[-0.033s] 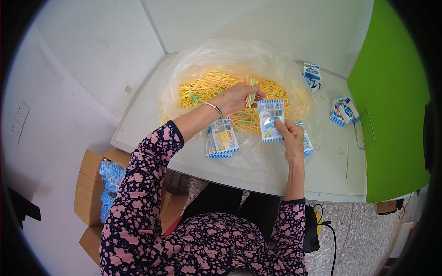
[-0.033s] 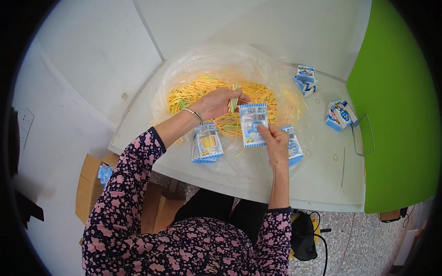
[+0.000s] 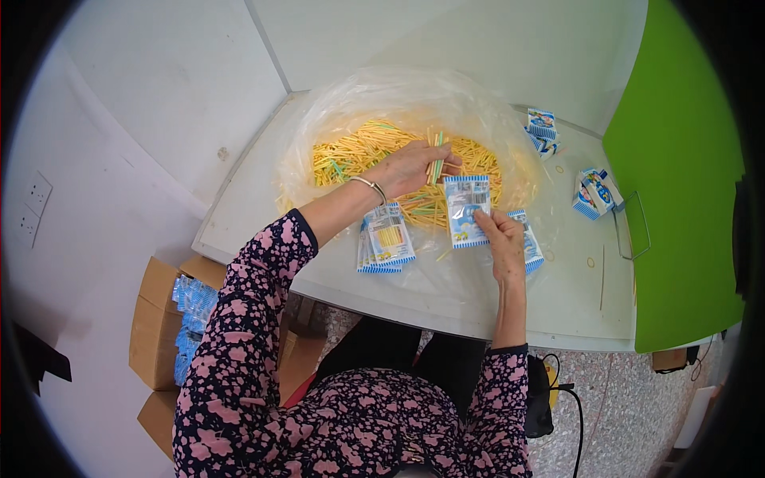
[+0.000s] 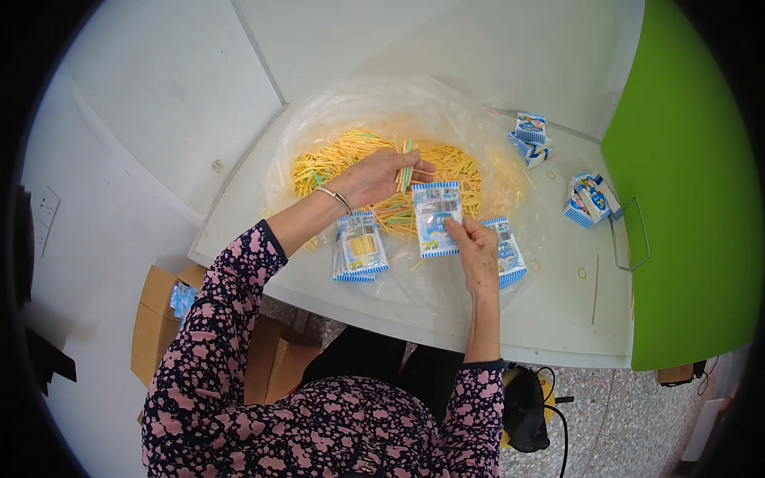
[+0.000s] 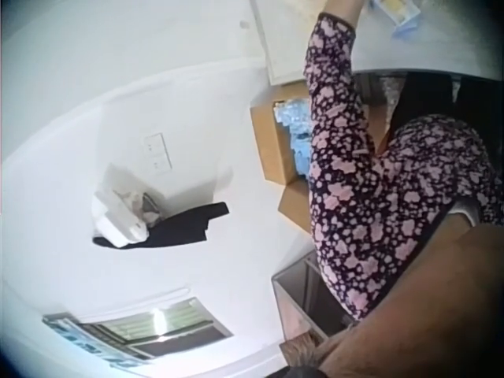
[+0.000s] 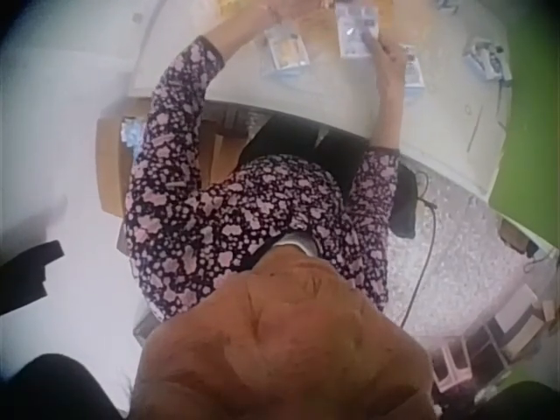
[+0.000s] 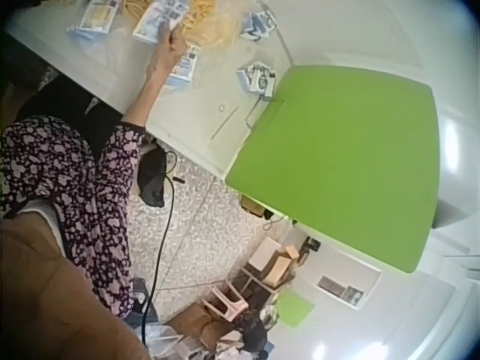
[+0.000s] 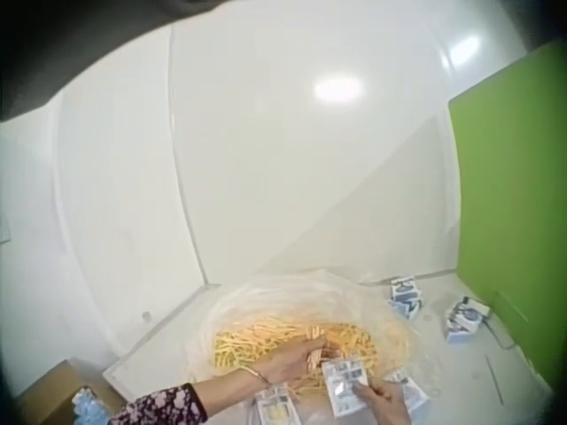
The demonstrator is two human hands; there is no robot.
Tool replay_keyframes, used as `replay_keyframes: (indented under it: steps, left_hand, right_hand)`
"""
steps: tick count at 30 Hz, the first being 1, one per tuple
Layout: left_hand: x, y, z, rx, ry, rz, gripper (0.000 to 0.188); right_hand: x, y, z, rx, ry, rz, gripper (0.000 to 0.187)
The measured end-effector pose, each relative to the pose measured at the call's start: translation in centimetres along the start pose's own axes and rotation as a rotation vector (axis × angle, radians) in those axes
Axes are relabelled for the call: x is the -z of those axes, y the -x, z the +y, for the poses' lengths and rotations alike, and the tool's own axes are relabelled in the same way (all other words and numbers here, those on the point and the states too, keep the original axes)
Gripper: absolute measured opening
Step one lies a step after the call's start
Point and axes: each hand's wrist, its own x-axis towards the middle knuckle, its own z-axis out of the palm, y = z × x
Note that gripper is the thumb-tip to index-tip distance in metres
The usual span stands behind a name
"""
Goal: Packing yellow shredded filler material into small blue plastic bags and organizing them into cardboard boxes.
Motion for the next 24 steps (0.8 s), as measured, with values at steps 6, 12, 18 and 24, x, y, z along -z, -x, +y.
replay_keyframes:
  steps: [6,12,18,24]
  left_hand:
    - [-2.3,1.6,1.5,-0.222,-0.253,0.027,0.031]
    - [-3.2,1.3,0.0,-0.253,-0.252,0.01,0.031]
    - [-3.5,2.1,-0.5,-0.303,-0.431,0.012,0.042]
    - [-4.4,3.5,-0.3,-0.307,-0.42,0.043,0.046]
  right_hand:
    - [-0.1,0.5,0.7,-0.008,0.045,-0.102,0.019]
    - [-0.2,0.8,0.6,0.005,0.105,-0.167,0.017]
    - [-0.7,1.3,-0.2,0.059,0.108,-0.161,0.02]
    - [-0.2,1.4,-0.5,0.022,0.101,-0.195,0.021]
